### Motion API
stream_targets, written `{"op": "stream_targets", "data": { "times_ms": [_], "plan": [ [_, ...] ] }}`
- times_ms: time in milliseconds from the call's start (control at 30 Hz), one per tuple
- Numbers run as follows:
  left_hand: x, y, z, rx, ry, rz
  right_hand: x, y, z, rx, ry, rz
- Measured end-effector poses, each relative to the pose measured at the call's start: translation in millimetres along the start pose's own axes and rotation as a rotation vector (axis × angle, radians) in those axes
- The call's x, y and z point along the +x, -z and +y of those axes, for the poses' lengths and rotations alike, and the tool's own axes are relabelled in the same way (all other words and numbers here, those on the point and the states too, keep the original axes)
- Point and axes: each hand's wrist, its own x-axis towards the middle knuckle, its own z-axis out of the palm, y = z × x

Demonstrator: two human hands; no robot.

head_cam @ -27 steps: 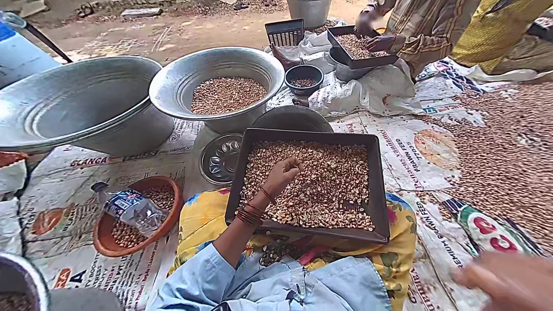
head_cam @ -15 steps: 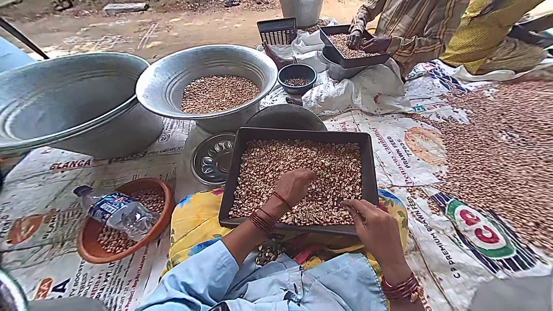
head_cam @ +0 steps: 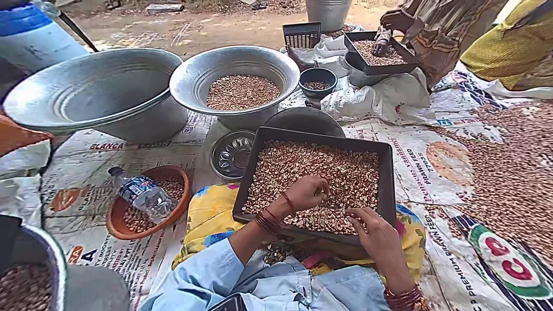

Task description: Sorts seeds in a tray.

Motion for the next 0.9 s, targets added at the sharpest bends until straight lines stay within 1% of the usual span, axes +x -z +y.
{"op": "stream_targets", "data": {
  "times_ms": [33,67,100,133,167,200,267,300,333,367,433,500,600,767,833,867,900],
  "plan": [
    [-13,8,-4,-0.141,-0.102,-0.099,1,2,2,0.006,-0.033,-0.037],
    [-27,17,-9,-0.296,-0.200,-0.236,2,4,3,0.009,-0.072,-0.069],
    [-41,25,-14,-0.436,-0.254,-0.377,4,7,4,0.009,-0.113,-0.097],
    [-55,33,-20,-0.530,-0.252,-0.466,6,9,4,0.009,-0.147,-0.110],
    [-68,40,-27,-0.565,-0.196,-0.463,9,9,5,0.013,-0.164,-0.098],
    [-79,47,-34,-0.525,-0.099,-0.387,12,8,4,0.012,-0.165,-0.073],
    [-94,55,-45,-0.267,0.175,-0.189,23,2,0,0.012,-0.153,-0.039],
    [-97,56,-47,-0.125,0.306,-0.155,30,-2,-4,0.016,-0.136,-0.024],
    [-99,56,-48,-0.028,0.401,-0.168,37,-8,-8,0.018,-0.106,-0.004],
    [-100,55,-49,0.026,0.442,-0.205,45,-15,-11,0.019,-0.076,0.014],
    [-101,51,-51,0.053,0.428,-0.269,61,-26,-17,-0.005,-0.038,0.029],
    [-100,48,-50,0.048,0.399,-0.286,75,-31,-23,-0.061,-0.034,0.001],
    [-99,47,-51,0.056,0.407,-0.264,88,-31,-29,-0.133,-0.083,-0.139],
    [-101,48,-57,0.073,0.427,-0.173,91,-32,-31,-0.175,-0.105,-0.196],
    [-101,49,-56,0.087,0.440,-0.138,85,-23,-35,-0.063,-0.075,-0.229],
    [-101,50,-55,0.083,0.455,-0.123,81,-16,-38,0.073,-0.031,-0.277],
    [-102,51,-55,0.070,0.479,-0.109,77,-8,-41,0.266,0.035,-0.348]
  ]
}}
